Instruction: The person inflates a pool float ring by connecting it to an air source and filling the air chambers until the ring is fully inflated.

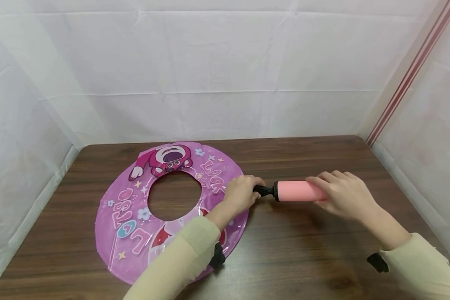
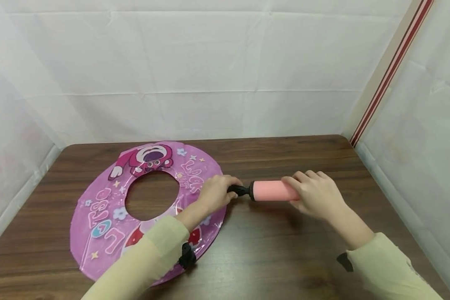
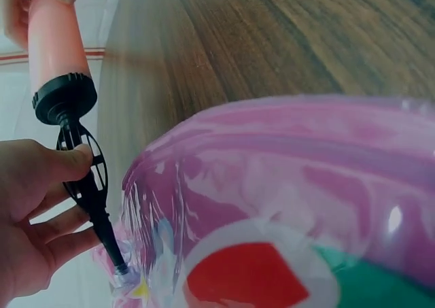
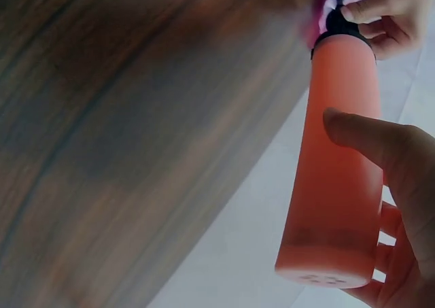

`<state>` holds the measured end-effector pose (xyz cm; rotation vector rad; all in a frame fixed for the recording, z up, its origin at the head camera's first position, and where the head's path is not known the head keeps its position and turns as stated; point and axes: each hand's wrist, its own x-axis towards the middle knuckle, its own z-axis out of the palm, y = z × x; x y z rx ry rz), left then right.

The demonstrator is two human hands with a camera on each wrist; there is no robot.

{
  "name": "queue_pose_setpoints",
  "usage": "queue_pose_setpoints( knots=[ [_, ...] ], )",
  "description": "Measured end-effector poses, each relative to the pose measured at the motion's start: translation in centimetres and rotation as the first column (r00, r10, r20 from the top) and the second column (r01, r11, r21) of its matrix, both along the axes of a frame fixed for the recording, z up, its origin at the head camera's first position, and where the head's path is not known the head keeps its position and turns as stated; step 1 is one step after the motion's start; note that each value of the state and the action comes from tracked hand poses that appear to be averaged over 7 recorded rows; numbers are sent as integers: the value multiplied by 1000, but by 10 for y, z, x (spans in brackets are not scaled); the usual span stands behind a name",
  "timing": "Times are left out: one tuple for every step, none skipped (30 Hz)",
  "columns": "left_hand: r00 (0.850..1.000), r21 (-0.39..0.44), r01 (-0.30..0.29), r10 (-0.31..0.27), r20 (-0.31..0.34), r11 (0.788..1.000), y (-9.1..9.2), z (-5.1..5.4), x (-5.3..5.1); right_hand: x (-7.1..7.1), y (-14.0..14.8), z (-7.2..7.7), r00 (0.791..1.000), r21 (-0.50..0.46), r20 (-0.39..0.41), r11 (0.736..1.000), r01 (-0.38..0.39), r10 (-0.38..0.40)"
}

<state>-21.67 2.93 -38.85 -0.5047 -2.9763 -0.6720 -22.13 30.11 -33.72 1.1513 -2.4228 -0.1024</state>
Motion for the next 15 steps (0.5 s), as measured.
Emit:
queue_pose_setpoints(
  knots=[
    [1000,-6,2,-2,4,1000,0,0,-1,0,1,-2,1000,1,2,1000,4,-4],
    [1000,-15,2,-1,8,1000,0,-1,-1,0,2,-3,1000,2,6,1000,8,-8],
    [1000,-26,2,-2,13,1000,-1,-1,-1,1,5,-4,1000,0,10,1000,14,-14],
    [1000,-38,5,-4,14,999,-1,-1,-2,2,9,-4,1000,-3,12,1000,20,-20],
    [1000,-53,8,-7,13,999,-1,-1,-2,3,14,-4,999,-5,15,1000,29,-29],
    [1000,-71,11,-10,11,997,-1,-1,-3,4,19,-4,999,-9,18,999,36,-35],
    [1000,-87,13,-13,9,996,0,-1,-3,5,25,-4,999,-14,17,999,45,-45],
    [1000,-99,15,-15,4,995,0,-1,-3,6,32,-3,998,-19,20,998,59,-59],
    [1000,-108,18,-18,-3,994,1,-1,-3,6,40,-2,997,-20,25,997,70,-69],
    [1000,-113,22,-23,-9,993,1,0,-3,7,48,-1,996,-26,25,996,83,-82],
    [1000,-118,22,-24,-12,993,1,0,-3,8,56,1,995,-30,30,995,99,-98],
    [1000,-119,22,-24,-16,993,1,-1,-2,9,65,3,992,-34,33,992,121,-120],
    [1000,-118,23,-25,-16,993,1,0,-2,10,75,5,989,-40,35,989,143,-142],
    [1000,-115,24,-26,-17,993,2,0,-2,12,85,9,986,-44,42,985,165,-163],
    [1000,-113,25,-27,-15,993,2,1,-2,13,94,12,983,-49,43,982,182,-180]
  ],
)
